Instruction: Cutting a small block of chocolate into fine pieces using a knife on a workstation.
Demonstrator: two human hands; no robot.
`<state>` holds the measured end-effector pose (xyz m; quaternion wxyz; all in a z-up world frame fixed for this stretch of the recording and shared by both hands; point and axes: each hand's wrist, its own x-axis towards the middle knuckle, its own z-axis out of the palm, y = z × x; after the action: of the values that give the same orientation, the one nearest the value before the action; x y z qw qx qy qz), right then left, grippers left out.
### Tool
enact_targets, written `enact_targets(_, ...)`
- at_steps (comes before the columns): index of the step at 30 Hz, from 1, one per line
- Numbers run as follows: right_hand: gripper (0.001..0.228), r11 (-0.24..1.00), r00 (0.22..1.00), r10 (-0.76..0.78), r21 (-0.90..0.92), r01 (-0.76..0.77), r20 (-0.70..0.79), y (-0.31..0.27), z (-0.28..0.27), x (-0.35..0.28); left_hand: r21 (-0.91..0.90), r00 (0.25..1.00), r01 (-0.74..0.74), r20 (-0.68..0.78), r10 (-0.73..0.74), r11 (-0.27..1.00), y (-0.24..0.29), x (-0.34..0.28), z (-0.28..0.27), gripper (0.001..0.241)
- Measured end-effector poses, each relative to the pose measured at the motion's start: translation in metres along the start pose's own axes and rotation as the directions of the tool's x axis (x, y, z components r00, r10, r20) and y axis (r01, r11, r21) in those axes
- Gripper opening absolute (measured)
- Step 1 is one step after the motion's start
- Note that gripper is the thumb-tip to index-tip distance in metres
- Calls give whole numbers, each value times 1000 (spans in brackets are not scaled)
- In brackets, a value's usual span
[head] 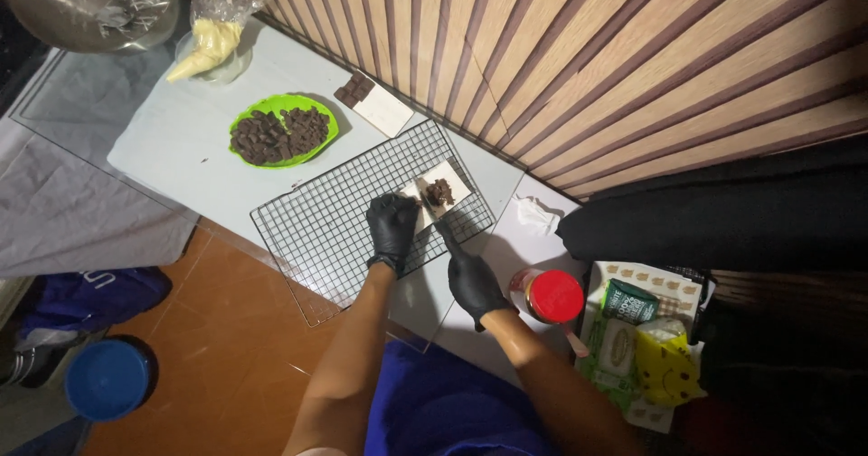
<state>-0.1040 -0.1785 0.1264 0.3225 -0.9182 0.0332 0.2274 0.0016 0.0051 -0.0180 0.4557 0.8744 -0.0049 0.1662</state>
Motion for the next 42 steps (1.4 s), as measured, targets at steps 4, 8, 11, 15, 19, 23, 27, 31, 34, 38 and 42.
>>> enact_targets(4, 81, 1000, 1000, -11, 6, 11, -8, -6, -3, -8, 12, 1000, 3, 4, -3, 1000, 5, 0, 3, 9)
enact_targets(8, 79, 1000, 999, -24, -7, 24, -24, -11, -6, -10, 44, 1000, 21, 15, -21, 999, -4, 0, 6, 10)
enact_targets(11, 84, 1000, 1000, -5, -17, 5, -4, -3, 1, -5, 56, 1000, 5, -2, -5, 998, 5, -1, -2, 7)
enact_targets(15, 83, 1000, 1000, -10, -1, 10, 4, -4, 1, -7, 46, 1000, 14, -21, -13, 999, -4, -3, 9, 7)
enact_targets(19, 86, 999, 999, -41, -23, 41, -25, 2, 10, -2, 68, 1000, 15, -23, -14, 998, -18, -4, 16, 8)
enact_targets(23, 90, 999, 1000, -27, -28, 27, 6, 5, 13, 0, 54, 1000, -3, -23, 4, 999, 16, 3, -1, 10)
enact_targets(27, 92, 999, 1000, -19, -32, 20, 24, 12, 25, 8, 45, 999, -25, -30, 27, 999, 8, 1, 5, 7)
enact_targets(31, 91, 997, 1000, -17, -72, 19, 25, 7, 22, 10, 86, 998, -44, -35, 47, 995, 18, 5, -1, 8)
enact_targets(34, 92, 999, 999, -15, -30, 16, 33, -5, 9, 8, 68, 999, -31, -23, 33, 997, 15, 3, 0, 6)
enact_targets(38, 79, 999, 1000, -12, 38, 12, -2, -18, -20, -1, 164, 999, -18, 49, 10, 986, -18, 1, 19, 11)
enact_targets(42, 66, 998, 993, 65, 24, -63, -98, 17, -4, -3, 181, 995, 10, 99, -28, 983, -5, 10, 8, 18)
